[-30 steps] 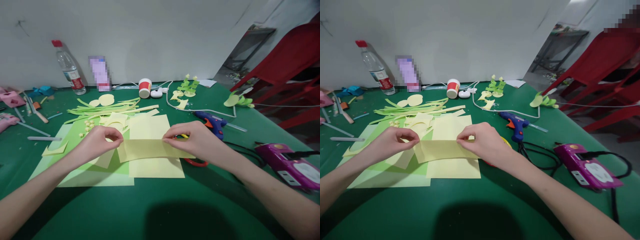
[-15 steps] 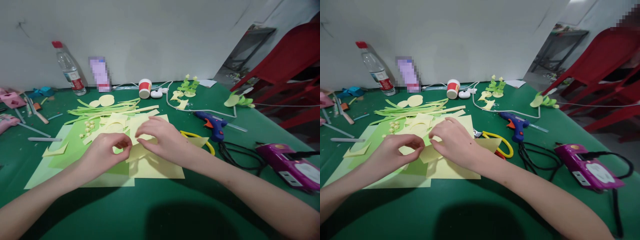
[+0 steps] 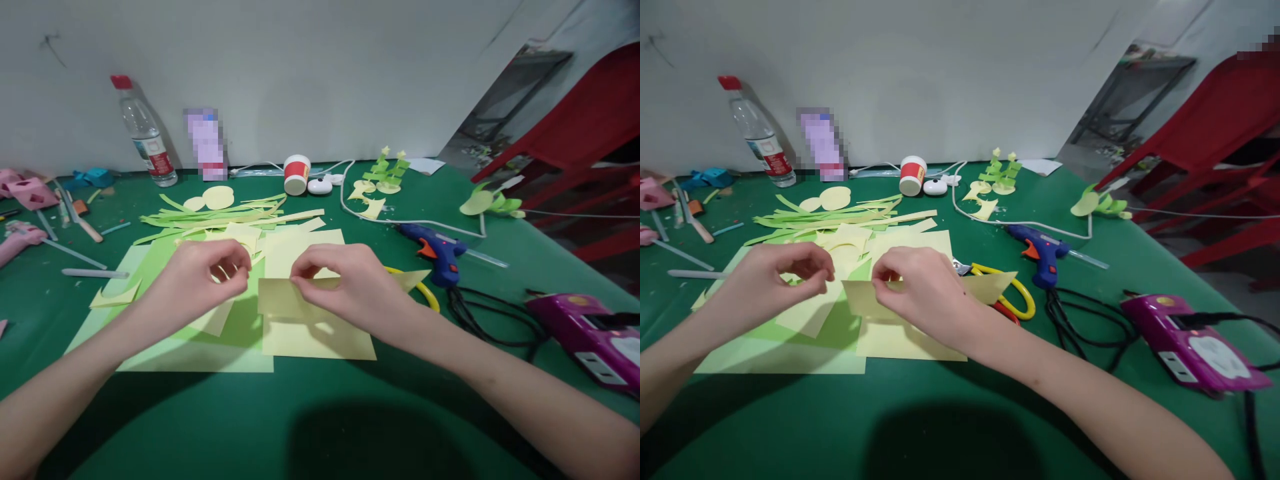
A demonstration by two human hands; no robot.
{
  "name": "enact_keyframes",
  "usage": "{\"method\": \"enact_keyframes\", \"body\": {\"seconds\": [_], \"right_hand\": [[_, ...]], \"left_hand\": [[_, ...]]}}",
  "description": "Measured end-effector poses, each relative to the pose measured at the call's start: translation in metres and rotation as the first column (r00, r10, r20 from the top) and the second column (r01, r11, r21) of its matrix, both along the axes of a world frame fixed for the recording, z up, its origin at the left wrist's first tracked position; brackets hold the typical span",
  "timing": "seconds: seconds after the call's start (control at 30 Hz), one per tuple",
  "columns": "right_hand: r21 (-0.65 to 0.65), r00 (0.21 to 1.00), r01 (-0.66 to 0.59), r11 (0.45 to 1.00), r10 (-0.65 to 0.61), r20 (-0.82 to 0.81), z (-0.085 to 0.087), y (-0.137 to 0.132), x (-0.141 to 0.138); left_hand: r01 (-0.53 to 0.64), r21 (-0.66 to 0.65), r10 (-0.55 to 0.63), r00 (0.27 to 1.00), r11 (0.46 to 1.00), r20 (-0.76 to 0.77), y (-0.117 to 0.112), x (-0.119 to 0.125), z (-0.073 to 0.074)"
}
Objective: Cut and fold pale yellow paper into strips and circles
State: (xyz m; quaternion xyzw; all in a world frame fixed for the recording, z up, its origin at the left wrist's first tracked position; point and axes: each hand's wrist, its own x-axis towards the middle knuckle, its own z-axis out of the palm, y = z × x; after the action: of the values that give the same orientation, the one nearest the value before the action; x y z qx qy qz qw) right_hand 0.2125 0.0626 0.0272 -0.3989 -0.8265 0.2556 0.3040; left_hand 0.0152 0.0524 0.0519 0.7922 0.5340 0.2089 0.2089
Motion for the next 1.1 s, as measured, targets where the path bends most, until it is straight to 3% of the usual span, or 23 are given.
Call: {"method": "enact_keyframes", "body": {"seconds": [0.1,0.23,0.33,0.4,0.47,0.57,0.8,0.97,1.03,1.1], "right_hand": [[0.009,1.000,-0.004,1.000,0.004,0.002,0.003,0.000,0.003],[0.014,0.997,-0.072,0.997,0.072,0.007,0.006,-0.005,0.002],[0.032,0.996,-0.093,0.995,0.093,0.006,0.006,-0.009,-0.002],[0.020,0.997,-0.083,0.996,0.083,-0.001,0.006,-0.009,-0.004],[-0.021,0.998,-0.064,0.998,0.064,-0.021,0.007,-0.008,-0.003],[-0.057,0.999,-0.015,0.998,0.013,-0.036,0.012,-0.001,0.006],[-0.031,0.973,0.220,0.975,-0.217,0.080,0.025,0.031,0.050],[0.020,0.895,0.435,0.900,-0.435,0.094,0.034,0.040,0.079],[0.049,0.859,0.510,0.859,-0.511,0.006,0.035,0.041,0.086],[0.033,0.871,0.484,0.874,-0.478,-0.110,0.033,0.045,0.088]], "left_hand": [[-0.043,0.065,0.044,0.999,0.997,-0.008,0.002,-0.005,0.003],[0.187,0.182,-0.161,0.976,0.965,-0.149,-0.002,0.001,-0.002],[0.329,0.199,-0.282,0.931,0.923,-0.232,-0.008,0.008,-0.013],[0.395,0.238,-0.323,0.901,0.887,-0.290,-0.011,0.010,-0.021],[0.410,0.312,-0.289,0.884,0.857,-0.368,-0.012,0.008,-0.025],[0.364,0.435,-0.201,0.904,0.824,-0.377,-0.010,0.000,-0.021],[0.232,0.647,-0.066,0.961,0.727,-0.269,0.000,-0.024,0.010],[0.113,0.636,-0.020,0.988,0.763,-0.152,0.004,-0.033,0.019],[0.051,0.615,0.000,0.997,0.787,-0.083,0.003,-0.034,0.020],[0.027,0.573,-0.036,0.999,0.819,0.003,0.002,-0.033,0.019]]}}
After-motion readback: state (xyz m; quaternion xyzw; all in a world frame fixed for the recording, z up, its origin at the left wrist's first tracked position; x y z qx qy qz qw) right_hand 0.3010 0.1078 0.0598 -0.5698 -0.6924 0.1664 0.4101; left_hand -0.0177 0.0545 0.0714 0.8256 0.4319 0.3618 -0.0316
